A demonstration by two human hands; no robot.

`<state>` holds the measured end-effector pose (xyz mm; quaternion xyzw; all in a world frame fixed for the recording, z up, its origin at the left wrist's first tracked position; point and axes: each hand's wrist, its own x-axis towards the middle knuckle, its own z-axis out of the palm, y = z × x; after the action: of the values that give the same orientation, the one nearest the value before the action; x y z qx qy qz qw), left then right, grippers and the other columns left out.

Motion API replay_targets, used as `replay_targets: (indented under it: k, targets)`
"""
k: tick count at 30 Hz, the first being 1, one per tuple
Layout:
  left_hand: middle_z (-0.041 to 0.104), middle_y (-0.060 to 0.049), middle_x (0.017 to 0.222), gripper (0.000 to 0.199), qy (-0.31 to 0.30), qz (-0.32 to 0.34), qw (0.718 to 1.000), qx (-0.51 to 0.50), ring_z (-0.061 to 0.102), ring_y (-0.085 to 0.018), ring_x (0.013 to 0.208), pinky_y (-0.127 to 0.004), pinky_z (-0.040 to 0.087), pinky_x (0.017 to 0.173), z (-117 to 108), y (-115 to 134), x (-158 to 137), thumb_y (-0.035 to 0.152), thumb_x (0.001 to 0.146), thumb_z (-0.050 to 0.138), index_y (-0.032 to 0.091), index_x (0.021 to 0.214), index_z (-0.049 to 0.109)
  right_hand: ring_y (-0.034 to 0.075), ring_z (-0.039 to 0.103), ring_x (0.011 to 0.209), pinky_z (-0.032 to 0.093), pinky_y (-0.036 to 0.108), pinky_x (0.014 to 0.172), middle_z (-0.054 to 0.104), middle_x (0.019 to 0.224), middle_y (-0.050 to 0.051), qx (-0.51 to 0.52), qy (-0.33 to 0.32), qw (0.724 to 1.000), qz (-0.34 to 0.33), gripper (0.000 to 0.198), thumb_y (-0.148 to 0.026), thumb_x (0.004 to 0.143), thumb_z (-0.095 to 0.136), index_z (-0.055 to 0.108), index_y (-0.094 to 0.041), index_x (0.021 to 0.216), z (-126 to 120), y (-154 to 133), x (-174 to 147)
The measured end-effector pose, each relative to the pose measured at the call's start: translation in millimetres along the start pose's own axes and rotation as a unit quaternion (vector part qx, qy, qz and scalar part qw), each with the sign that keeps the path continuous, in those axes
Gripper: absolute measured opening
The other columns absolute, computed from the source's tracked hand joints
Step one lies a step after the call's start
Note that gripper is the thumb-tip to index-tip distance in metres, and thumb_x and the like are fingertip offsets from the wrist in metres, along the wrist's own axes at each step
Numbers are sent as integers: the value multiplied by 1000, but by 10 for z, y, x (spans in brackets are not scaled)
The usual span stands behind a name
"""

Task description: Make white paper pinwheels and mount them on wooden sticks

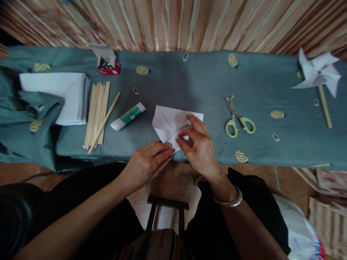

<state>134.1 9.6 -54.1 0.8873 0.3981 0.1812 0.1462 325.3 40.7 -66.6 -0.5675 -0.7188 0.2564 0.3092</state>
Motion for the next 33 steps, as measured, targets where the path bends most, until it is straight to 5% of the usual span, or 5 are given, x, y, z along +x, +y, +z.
replay_targets:
  k: [19, 27, 33]
  targets:
    - [67, -9, 99, 17, 10, 3, 1000, -10, 63, -18, 90, -32, 58, 77, 13, 1, 8, 17, 95, 51, 10, 103, 64, 28, 46, 132, 39, 53, 112, 52, 139, -1, -4, -2, 1000, -5, 7, -25, 83, 65, 67, -29, 87, 1, 8, -5]
    - [67, -9, 99, 18, 9, 4, 1000, -12, 63, -18, 90, -32, 57, 77, 18, 0, 11, 18, 95, 50, 10, 102, 64, 29, 39, 139, 38, 52, 113, 45, 146, -8, -31, -10, 998, -60, 20, -27, 89, 56, 67, -38, 102, -24, -67, -24]
    - [67, -9, 98, 18, 7, 5, 1000, -8, 63, -18, 88, -32, 57, 76, 20, 2, 11, 18, 96, 48, 10, 100, 65, 32, 30, 144, 27, 56, 118, 44, 148, -11, -3, -46, 997, -56, 30, -26, 90, 52, 64, -43, 113, -23, -115, -45]
